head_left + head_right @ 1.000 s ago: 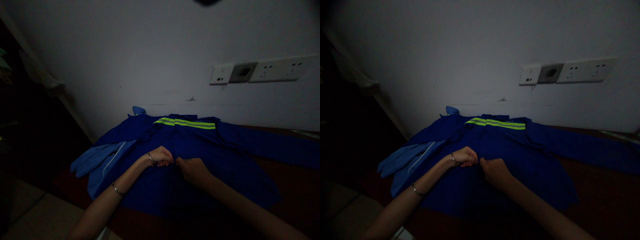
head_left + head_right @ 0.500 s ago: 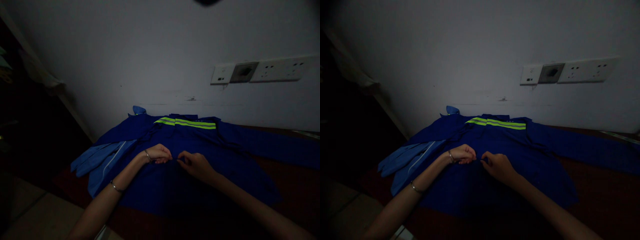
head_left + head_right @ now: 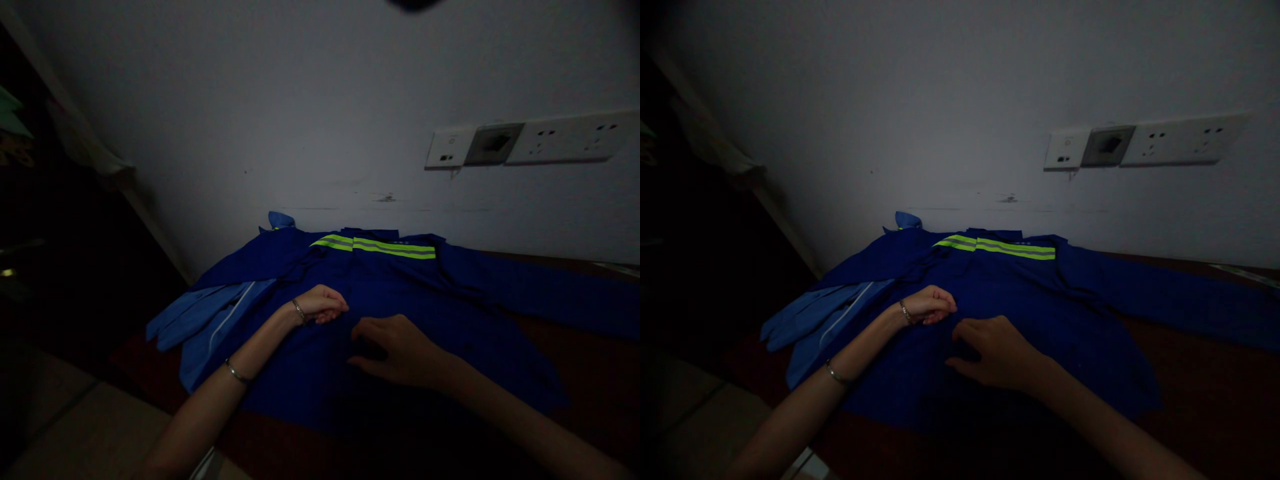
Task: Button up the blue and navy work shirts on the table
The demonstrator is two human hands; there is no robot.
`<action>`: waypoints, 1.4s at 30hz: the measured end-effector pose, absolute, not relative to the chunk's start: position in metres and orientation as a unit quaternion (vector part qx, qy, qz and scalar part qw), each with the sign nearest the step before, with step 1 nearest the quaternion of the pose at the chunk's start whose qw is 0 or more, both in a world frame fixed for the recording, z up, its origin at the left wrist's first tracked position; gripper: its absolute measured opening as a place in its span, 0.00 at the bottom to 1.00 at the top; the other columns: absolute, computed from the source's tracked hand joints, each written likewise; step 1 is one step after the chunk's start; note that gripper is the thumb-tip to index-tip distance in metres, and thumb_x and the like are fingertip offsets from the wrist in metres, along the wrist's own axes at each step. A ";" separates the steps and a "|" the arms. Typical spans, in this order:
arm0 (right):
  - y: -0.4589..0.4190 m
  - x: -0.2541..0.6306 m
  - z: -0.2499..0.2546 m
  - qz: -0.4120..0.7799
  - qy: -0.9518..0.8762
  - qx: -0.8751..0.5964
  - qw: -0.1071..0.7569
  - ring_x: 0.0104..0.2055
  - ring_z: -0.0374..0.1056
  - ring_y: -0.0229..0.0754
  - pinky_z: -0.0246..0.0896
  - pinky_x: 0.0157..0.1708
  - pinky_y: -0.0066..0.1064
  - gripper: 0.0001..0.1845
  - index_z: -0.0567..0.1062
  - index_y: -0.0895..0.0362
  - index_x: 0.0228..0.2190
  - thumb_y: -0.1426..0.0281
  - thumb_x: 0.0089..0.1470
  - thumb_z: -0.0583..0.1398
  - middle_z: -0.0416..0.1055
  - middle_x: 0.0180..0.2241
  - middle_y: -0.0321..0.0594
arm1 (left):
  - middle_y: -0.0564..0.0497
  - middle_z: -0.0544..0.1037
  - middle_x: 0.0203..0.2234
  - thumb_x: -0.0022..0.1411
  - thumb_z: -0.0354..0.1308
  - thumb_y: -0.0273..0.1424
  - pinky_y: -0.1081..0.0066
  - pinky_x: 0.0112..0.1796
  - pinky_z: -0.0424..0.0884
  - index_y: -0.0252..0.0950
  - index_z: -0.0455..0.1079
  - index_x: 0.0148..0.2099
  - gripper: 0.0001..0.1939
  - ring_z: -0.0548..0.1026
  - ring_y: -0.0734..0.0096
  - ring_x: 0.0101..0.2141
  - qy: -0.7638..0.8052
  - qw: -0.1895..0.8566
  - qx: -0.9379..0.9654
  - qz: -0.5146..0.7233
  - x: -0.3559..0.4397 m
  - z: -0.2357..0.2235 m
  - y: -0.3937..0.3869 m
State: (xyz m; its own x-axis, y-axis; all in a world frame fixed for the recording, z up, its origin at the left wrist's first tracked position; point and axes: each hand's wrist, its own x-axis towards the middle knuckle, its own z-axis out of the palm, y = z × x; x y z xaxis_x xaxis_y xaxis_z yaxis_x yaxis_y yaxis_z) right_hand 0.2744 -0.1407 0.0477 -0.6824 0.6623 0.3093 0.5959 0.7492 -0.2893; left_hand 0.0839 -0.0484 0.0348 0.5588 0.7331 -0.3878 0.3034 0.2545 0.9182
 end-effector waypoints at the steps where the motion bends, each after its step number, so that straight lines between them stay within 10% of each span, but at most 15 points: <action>1: -0.146 0.274 0.052 0.077 -0.925 -0.325 0.184 0.27 0.64 0.33 0.51 0.25 0.24 0.15 0.70 0.56 0.35 0.58 0.50 0.56 0.70 0.30 0.36 | 0.59 0.66 0.10 0.44 0.61 0.31 0.81 0.10 0.49 0.31 0.66 0.26 0.09 0.58 0.84 0.08 0.444 0.656 0.585 0.172 0.085 0.034 -0.049; 9: -0.175 0.266 0.046 -0.043 -0.955 -0.267 0.123 0.33 0.61 0.38 0.50 0.25 0.27 0.09 0.68 0.55 0.36 0.67 0.50 0.58 0.67 0.34 0.38 | 0.58 0.66 0.12 0.46 0.61 0.35 0.81 0.11 0.52 0.31 0.63 0.25 0.13 0.61 0.83 0.10 0.442 0.637 0.593 0.219 0.099 0.040 -0.058; 18: -0.155 0.283 0.052 -0.200 -0.898 -0.295 0.258 0.28 0.60 0.35 0.48 0.24 0.26 0.13 0.71 0.57 0.33 0.75 0.57 0.47 0.68 0.28 0.39 | 0.56 0.67 0.12 0.47 0.51 0.56 0.79 0.13 0.58 0.32 0.62 0.27 0.28 0.65 0.79 0.12 0.482 0.567 0.656 0.124 0.095 0.052 -0.071; 28: -0.139 0.305 0.071 -0.263 -0.849 -0.334 0.314 0.31 0.63 0.36 0.54 0.28 0.26 0.13 0.73 0.57 0.35 0.73 0.56 0.49 0.71 0.32 0.40 | 0.57 0.65 0.14 0.48 0.58 0.45 0.80 0.18 0.51 0.29 0.71 0.25 0.20 0.58 0.84 0.17 0.426 0.459 0.741 0.242 0.090 0.099 -0.086; 42: -0.124 0.307 0.096 -0.197 -0.855 -0.359 0.320 0.34 0.64 0.40 0.58 0.32 0.30 0.09 0.73 0.58 0.32 0.71 0.53 0.53 0.70 0.32 0.42 | 0.50 0.75 0.21 0.38 0.66 0.30 0.77 0.26 0.65 0.29 0.74 0.26 0.10 0.69 0.79 0.23 0.421 0.599 0.547 0.406 0.123 0.099 -0.068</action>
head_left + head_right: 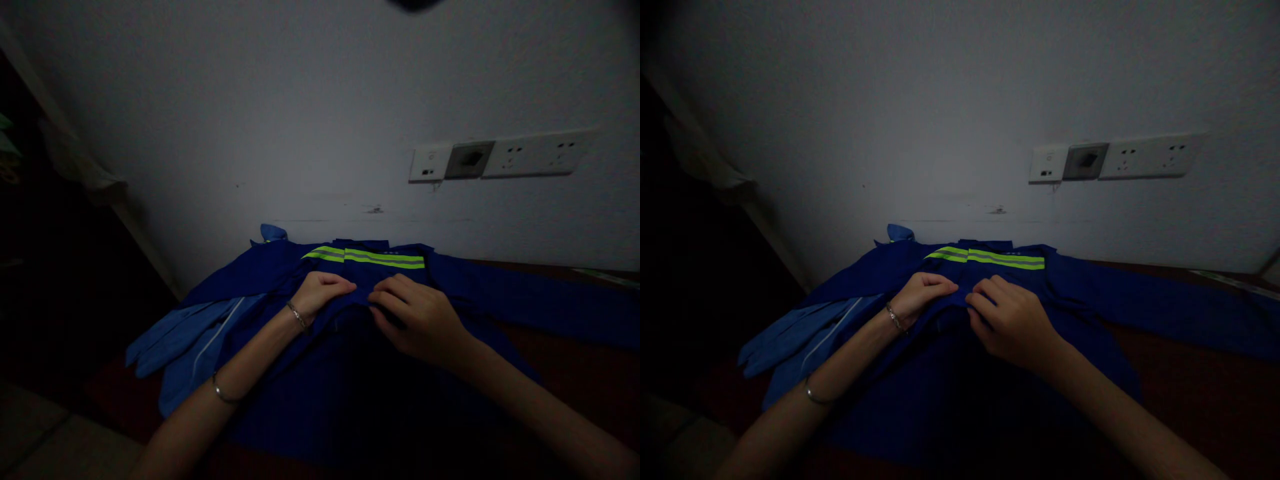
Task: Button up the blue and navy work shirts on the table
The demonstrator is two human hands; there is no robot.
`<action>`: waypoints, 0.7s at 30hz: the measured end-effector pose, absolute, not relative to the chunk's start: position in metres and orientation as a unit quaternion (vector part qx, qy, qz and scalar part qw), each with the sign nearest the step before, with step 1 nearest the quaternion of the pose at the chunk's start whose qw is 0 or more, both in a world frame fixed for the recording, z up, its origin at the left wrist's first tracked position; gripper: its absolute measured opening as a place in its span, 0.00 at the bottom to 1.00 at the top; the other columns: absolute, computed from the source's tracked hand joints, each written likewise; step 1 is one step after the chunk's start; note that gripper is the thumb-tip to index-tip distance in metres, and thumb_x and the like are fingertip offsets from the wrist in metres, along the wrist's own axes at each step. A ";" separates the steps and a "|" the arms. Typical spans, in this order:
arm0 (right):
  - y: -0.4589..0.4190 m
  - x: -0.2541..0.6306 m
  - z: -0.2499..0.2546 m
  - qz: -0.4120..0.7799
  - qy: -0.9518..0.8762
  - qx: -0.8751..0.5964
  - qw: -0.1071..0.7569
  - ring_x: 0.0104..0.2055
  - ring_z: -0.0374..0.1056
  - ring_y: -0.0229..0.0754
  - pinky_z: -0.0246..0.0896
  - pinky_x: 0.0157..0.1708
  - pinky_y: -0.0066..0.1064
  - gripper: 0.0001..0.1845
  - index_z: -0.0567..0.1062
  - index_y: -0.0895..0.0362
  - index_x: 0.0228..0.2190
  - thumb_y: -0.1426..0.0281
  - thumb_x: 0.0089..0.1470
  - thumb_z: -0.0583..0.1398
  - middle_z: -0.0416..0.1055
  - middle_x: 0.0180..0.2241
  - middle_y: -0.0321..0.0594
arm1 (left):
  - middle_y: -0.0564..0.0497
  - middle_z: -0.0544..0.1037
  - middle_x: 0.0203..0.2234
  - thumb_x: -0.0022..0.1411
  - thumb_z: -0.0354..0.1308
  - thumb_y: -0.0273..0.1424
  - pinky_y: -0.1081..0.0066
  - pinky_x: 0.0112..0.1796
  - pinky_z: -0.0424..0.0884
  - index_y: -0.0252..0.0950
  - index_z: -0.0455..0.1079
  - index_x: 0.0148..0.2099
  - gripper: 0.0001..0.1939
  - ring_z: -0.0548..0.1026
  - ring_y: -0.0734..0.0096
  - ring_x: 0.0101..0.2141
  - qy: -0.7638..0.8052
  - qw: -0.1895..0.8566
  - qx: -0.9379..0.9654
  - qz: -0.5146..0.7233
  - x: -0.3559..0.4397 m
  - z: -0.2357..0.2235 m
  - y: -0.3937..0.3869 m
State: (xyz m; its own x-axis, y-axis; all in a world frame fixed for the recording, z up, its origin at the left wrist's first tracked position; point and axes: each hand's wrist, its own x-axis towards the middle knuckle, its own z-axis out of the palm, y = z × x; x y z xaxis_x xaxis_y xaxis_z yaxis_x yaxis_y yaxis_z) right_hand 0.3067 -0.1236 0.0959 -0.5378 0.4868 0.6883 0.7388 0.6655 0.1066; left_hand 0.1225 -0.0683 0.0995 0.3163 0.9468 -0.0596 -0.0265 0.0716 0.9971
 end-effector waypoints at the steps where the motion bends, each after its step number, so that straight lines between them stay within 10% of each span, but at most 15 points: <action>1: -0.124 0.307 0.095 -0.157 -0.854 -0.364 0.336 0.34 0.64 0.40 0.58 0.32 0.30 0.09 0.73 0.58 0.31 0.70 0.52 0.53 0.70 0.32 0.42 | 0.50 0.75 0.20 0.39 0.66 0.29 0.78 0.26 0.65 0.28 0.74 0.25 0.09 0.69 0.80 0.22 0.421 0.593 0.552 0.407 0.123 0.097 -0.068; 11: -0.131 0.310 0.091 0.084 -0.915 -0.361 0.159 0.30 0.66 0.38 0.54 0.26 0.27 0.20 0.68 0.55 0.35 0.57 0.41 0.63 0.70 0.32 0.36 | 0.54 0.70 0.15 0.44 0.64 0.32 0.76 0.20 0.68 0.28 0.69 0.25 0.11 0.68 0.80 0.15 0.456 0.609 0.576 0.299 0.127 0.075 -0.060; 21: -0.120 0.311 0.079 -0.063 -0.905 -0.376 0.191 0.29 0.65 0.34 0.50 0.24 0.24 0.05 0.68 0.57 0.30 0.74 0.52 0.52 0.68 0.30 0.37 | 0.53 0.71 0.16 0.45 0.63 0.31 0.79 0.18 0.67 0.28 0.70 0.29 0.11 0.70 0.79 0.18 0.371 0.567 0.674 0.294 0.125 0.102 -0.043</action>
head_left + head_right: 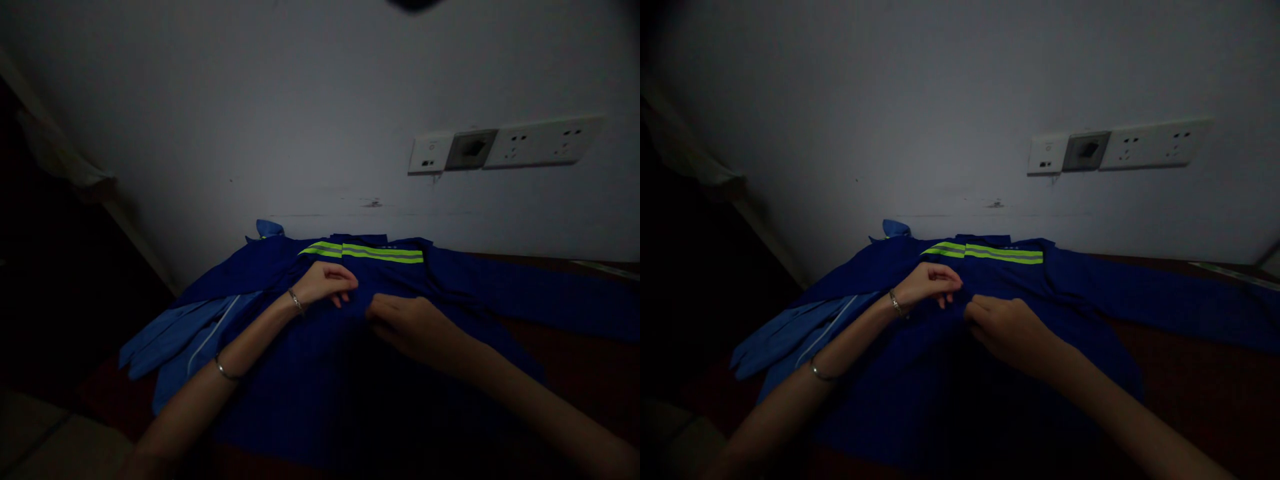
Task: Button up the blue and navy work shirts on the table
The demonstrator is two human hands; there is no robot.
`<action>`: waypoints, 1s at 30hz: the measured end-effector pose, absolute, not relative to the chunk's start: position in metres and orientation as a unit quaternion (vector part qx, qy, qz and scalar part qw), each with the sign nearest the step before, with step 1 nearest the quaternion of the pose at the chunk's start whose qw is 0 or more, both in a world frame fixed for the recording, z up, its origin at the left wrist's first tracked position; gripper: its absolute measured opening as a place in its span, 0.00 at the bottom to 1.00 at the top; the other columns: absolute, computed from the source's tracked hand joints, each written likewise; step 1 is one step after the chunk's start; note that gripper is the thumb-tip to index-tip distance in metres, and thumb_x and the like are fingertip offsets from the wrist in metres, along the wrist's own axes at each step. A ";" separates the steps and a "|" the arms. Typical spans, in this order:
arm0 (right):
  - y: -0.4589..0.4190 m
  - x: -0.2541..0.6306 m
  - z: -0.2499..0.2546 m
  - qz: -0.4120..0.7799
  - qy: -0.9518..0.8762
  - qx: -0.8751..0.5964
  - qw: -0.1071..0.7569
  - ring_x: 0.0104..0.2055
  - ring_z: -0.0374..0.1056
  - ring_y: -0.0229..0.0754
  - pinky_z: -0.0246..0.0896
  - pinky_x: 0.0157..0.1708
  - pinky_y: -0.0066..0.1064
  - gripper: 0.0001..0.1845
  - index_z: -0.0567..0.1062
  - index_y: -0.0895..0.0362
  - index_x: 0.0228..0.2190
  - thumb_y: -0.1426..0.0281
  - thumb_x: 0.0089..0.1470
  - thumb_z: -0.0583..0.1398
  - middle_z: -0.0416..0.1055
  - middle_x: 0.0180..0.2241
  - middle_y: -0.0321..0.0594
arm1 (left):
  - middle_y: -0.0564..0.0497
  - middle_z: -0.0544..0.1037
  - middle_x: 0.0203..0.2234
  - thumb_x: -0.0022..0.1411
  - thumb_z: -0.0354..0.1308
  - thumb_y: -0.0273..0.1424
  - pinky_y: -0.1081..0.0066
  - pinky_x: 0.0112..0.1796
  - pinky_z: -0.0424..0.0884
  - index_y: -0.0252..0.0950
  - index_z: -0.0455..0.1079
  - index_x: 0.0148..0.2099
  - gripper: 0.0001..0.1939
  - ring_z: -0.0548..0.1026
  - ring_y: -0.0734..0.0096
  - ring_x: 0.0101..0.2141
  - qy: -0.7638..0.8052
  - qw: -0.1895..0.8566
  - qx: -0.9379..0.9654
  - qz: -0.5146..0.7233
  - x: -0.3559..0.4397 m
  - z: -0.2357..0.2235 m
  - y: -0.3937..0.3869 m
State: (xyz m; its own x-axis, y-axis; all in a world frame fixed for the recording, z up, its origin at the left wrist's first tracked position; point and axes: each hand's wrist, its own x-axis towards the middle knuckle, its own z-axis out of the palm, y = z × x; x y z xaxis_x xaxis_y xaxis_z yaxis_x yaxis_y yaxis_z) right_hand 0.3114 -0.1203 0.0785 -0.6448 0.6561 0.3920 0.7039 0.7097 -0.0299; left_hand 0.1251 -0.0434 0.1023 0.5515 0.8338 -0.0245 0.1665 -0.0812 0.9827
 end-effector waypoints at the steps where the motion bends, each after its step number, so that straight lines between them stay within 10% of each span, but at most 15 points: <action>1: -0.119 0.314 0.080 -0.096 -0.894 -0.379 0.219 0.30 0.65 0.34 0.51 0.24 0.24 0.05 0.68 0.57 0.31 0.74 0.52 0.52 0.68 0.30 0.37 | 0.53 0.71 0.16 0.45 0.63 0.31 0.79 0.18 0.67 0.28 0.70 0.29 0.11 0.70 0.79 0.18 0.364 0.555 0.681 0.309 0.125 0.109 -0.042; 15: -0.105 0.333 0.075 -0.385 -0.808 -0.333 0.298 0.27 0.63 0.36 0.53 0.27 0.28 0.09 0.73 0.57 0.29 0.74 0.54 0.52 0.71 0.28 0.38 | 0.60 0.60 0.09 0.46 0.60 0.44 0.81 0.11 0.51 0.31 0.64 0.20 0.19 0.55 0.86 0.10 0.410 0.569 0.641 0.313 0.154 0.097 -0.060; 30: -0.108 0.323 0.090 0.003 -0.797 -0.409 0.444 0.32 0.67 0.38 0.63 0.29 0.28 0.07 0.73 0.55 0.31 0.70 0.52 0.55 0.71 0.31 0.40 | 0.60 0.62 0.08 0.45 0.63 0.32 0.81 0.12 0.54 0.29 0.70 0.26 0.10 0.56 0.86 0.10 0.434 0.583 0.603 0.329 0.149 0.096 -0.058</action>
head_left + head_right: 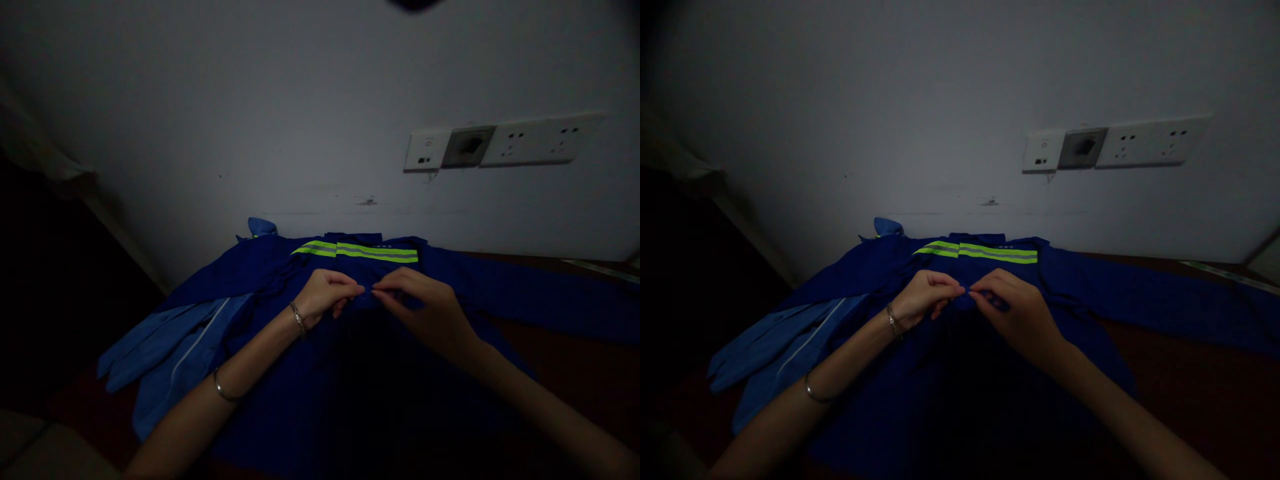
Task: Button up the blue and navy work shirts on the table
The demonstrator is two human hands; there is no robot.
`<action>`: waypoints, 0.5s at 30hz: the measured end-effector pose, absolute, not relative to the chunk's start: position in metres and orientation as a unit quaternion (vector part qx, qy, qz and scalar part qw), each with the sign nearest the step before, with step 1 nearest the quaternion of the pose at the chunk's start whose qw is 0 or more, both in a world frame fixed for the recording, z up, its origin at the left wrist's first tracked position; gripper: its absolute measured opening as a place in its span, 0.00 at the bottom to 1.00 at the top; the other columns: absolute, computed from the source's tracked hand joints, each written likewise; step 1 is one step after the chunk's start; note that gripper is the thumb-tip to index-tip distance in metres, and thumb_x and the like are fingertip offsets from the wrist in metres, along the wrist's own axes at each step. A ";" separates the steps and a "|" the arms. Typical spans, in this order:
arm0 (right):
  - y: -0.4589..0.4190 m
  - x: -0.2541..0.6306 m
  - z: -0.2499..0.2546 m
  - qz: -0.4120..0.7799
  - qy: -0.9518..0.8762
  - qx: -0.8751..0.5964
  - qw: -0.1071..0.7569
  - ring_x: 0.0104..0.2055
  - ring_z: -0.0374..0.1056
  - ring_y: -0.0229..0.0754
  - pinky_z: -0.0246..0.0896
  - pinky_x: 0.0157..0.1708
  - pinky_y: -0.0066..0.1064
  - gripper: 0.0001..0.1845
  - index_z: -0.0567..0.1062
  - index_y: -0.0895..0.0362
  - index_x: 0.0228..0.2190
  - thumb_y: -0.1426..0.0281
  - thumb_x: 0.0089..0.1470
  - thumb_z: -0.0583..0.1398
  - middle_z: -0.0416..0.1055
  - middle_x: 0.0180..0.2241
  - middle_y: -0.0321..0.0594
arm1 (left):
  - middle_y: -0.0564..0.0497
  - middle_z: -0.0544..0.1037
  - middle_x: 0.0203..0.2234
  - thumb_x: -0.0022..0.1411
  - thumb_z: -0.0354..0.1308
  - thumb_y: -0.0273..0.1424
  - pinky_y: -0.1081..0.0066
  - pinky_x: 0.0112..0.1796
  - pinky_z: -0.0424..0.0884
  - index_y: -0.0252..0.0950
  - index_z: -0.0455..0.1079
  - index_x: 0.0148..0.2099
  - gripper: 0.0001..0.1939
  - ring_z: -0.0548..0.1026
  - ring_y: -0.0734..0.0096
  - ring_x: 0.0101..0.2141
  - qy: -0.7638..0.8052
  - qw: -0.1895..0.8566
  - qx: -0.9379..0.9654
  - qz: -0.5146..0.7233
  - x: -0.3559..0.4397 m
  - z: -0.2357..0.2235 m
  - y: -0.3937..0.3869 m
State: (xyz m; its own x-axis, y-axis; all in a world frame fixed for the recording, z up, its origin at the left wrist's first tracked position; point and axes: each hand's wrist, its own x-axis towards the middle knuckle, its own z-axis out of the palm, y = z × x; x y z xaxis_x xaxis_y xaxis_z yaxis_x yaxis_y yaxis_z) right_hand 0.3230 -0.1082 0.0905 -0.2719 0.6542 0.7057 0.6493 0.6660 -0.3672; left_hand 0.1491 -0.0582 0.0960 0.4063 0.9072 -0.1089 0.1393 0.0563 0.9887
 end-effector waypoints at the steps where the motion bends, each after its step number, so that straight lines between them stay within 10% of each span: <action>1: -0.108 0.322 0.090 0.016 -0.800 -0.412 0.437 0.31 0.67 0.38 0.63 0.28 0.28 0.07 0.73 0.55 0.32 0.70 0.52 0.55 0.71 0.31 0.40 | 0.60 0.62 0.09 0.44 0.63 0.33 0.81 0.12 0.54 0.29 0.70 0.26 0.10 0.56 0.86 0.10 0.432 0.584 0.604 0.328 0.149 0.097 -0.060; 15: -0.109 0.316 0.091 0.147 -0.775 -0.467 0.399 0.28 0.64 0.36 0.58 0.26 0.26 0.06 0.71 0.57 0.26 0.67 0.50 0.57 0.69 0.26 0.38 | 0.58 0.65 0.14 0.52 0.57 0.35 0.82 0.12 0.54 0.30 0.70 0.29 0.11 0.59 0.86 0.11 0.403 0.533 0.699 0.257 0.142 0.110 -0.067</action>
State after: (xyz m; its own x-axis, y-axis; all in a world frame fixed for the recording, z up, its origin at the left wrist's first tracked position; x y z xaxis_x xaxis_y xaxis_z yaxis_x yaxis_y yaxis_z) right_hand 0.3160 -0.1094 0.0906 -0.2446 0.8415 0.4818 0.6065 0.5205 -0.6011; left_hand 0.1420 -0.0672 0.1104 0.5430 0.8368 -0.0697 0.2888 -0.1082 0.9512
